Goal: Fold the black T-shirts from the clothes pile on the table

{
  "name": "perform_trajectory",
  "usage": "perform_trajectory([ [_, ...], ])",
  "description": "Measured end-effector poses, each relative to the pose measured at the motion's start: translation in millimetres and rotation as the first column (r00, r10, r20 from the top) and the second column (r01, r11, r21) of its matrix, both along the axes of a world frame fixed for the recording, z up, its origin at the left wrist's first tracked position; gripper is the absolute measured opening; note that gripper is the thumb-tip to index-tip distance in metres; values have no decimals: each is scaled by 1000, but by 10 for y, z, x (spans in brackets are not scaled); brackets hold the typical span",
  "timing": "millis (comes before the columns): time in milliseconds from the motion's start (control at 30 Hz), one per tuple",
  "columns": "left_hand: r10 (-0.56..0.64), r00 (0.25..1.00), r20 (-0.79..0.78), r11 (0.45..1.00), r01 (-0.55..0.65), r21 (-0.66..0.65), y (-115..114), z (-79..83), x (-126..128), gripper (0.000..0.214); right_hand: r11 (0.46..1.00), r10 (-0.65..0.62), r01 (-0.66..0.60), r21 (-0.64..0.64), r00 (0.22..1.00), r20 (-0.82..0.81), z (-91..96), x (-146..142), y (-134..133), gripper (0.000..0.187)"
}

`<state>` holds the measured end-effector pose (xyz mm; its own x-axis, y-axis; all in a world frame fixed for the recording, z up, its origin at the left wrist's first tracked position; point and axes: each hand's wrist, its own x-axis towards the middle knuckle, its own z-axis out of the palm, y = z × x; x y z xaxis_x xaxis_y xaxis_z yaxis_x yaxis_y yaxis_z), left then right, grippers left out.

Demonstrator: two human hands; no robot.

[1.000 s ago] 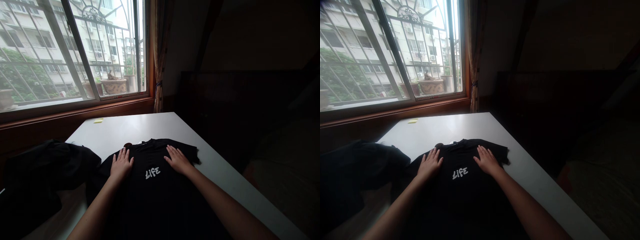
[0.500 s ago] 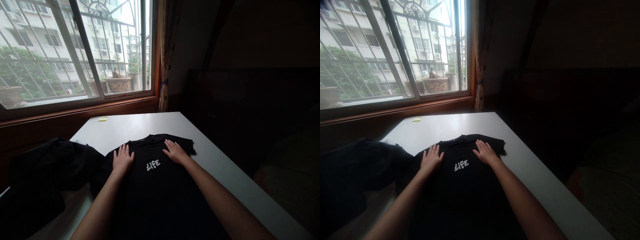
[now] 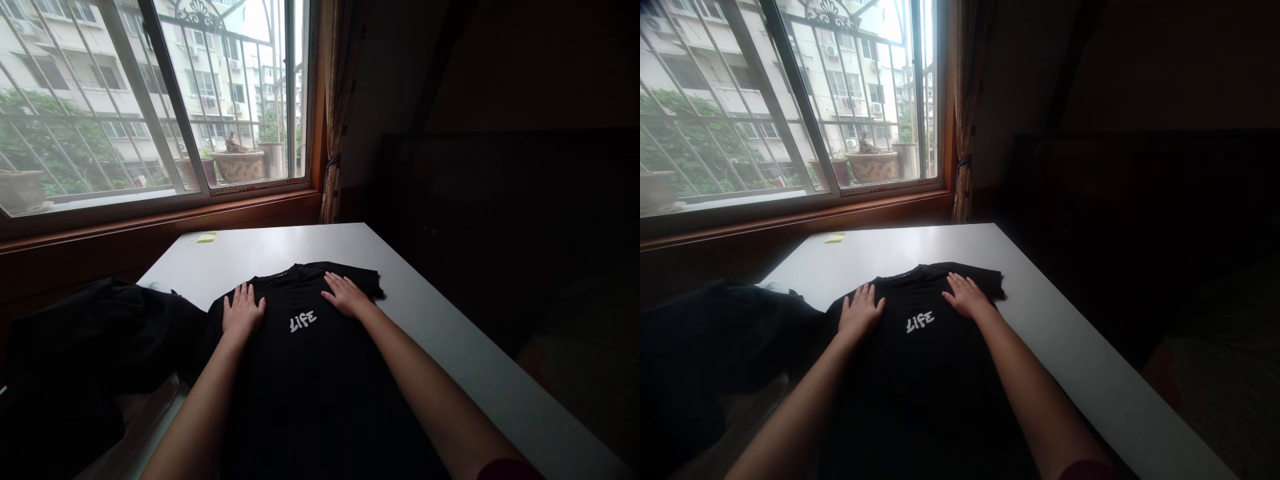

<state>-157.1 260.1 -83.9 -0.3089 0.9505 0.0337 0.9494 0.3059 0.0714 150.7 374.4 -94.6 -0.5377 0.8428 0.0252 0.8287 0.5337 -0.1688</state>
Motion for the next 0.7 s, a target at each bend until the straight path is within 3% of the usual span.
perform_trajectory([
  [200, 8, 1000, 2, 1000, -8, 6, 27, -25, -19, 71, 996, -21, 20, 83, 1000, 21, 32, -75, -28, 67],
  [333, 11, 1000, 11, 1000, -11, 6, 22, -25, -22, 72, 984, -91, 89, 152, 996, 6, 66, -144, -276, 62],
  [500, 10, 1000, 12, 1000, -10, 15, 7, -15, -18, 70, 987, -120, 123, 105, 992, -36, 31, -26, -977, 62],
  [700, 11, 1000, 10, 1000, -11, 14, 19, -44, -25, 71, 990, -140, 140, -1, 988, -68, 61, 622, -1938, 67],
])
